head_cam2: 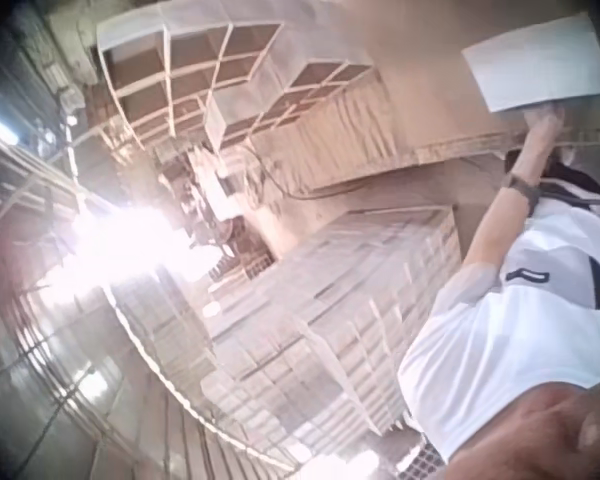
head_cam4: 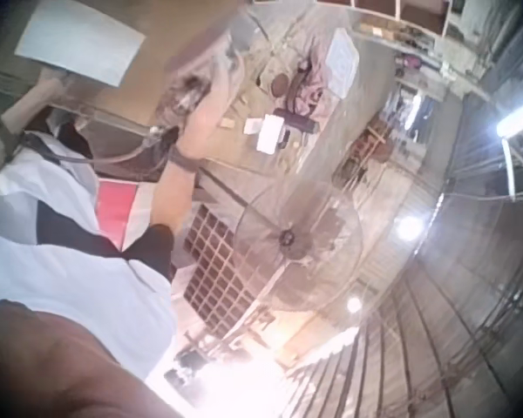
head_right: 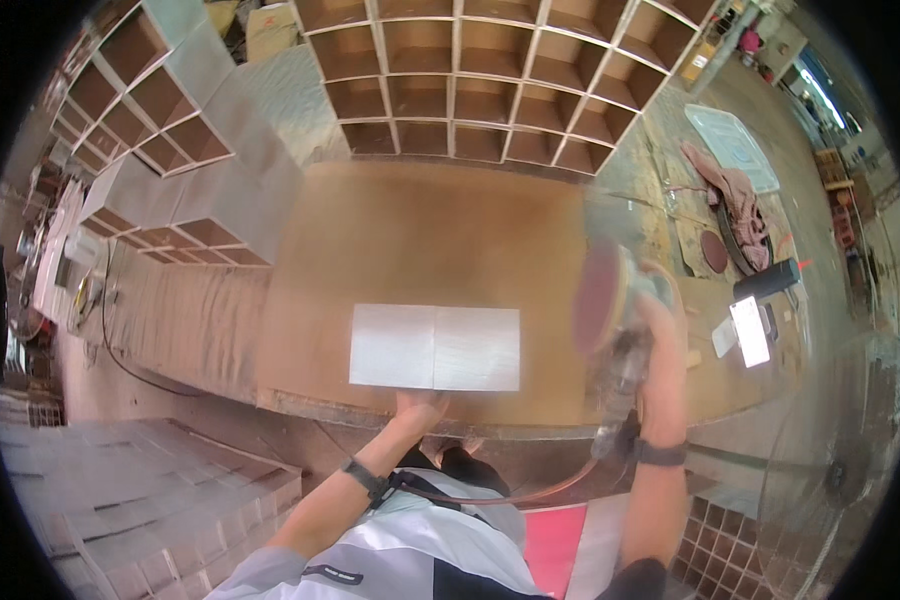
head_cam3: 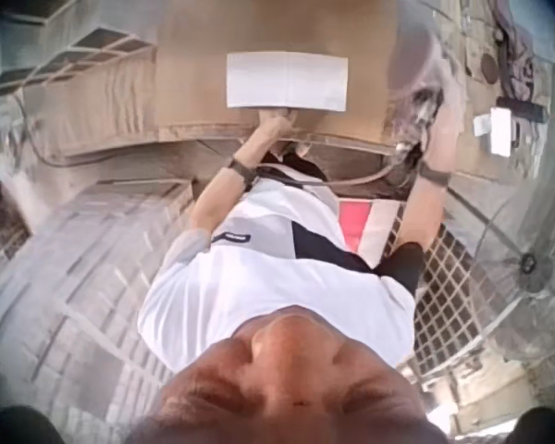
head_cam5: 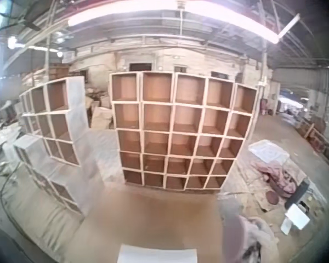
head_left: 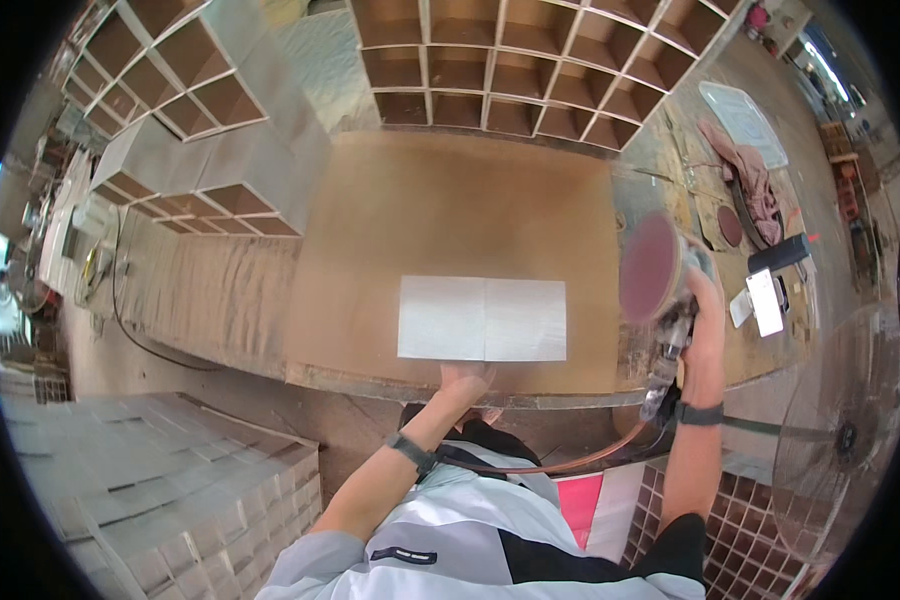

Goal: The person uses an orbital sander to smooth the surfaces of small white wooden boxes. They pick up each box, sand its top and sides, and place it back on the workbench. The process is repeated for several boxes in a workshop setting.

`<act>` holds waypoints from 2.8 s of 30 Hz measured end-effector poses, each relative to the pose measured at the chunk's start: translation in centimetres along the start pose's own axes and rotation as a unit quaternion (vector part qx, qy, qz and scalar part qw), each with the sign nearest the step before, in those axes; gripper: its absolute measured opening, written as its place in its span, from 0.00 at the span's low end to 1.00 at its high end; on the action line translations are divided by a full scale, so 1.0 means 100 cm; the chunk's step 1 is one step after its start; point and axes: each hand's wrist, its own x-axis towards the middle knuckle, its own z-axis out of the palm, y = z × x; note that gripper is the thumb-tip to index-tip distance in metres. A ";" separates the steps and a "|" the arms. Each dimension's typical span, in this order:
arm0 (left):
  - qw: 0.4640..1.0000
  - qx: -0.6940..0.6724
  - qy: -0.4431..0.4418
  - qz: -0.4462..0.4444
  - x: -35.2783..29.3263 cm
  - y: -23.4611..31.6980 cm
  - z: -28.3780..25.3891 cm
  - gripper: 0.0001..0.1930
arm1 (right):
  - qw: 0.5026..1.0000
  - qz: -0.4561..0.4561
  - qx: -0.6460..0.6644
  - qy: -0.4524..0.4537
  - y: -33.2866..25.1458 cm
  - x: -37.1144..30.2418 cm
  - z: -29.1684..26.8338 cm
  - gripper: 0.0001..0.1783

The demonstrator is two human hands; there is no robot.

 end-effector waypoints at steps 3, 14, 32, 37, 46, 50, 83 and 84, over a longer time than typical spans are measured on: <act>0.978 0.020 -0.180 -0.100 0.023 0.014 -0.018 0.21 | 0.964 -0.017 -0.187 -0.189 -0.040 0.004 0.056 0.27; 0.895 -0.424 0.096 -0.101 0.042 0.030 -0.028 0.33 | 0.728 -0.295 -0.532 -0.315 0.045 -0.069 0.191 0.33; 0.991 0.016 -0.133 0.000 0.018 0.011 -0.002 0.27 | 0.749 -0.196 -0.608 -0.178 0.041 -0.020 0.225 0.26; 0.957 -0.273 -0.036 -0.096 0.028 0.010 0.007 0.25 | 0.717 -0.262 -0.589 -0.265 0.052 -0.086 0.200 0.26; 0.962 -0.259 -0.036 -0.077 0.024 0.013 -0.012 0.26 | 0.733 -0.294 -0.581 -0.199 0.048 -0.070 0.146 0.27; 0.998 -0.068 0.010 -0.006 0.020 0.015 -0.006 0.25 | 0.740 -0.164 -0.638 -0.135 0.038 -0.033 0.129 0.31; 0.994 -0.015 -0.059 -0.093 0.017 0.006 0.005 0.22 | 0.918 -0.164 -0.350 0.086 0.046 -0.016 -0.026 0.34; 0.994 -0.030 -0.047 -0.095 0.016 0.007 0.003 0.23 | 0.945 -0.124 -0.280 0.113 0.056 -0.027 -0.038 0.34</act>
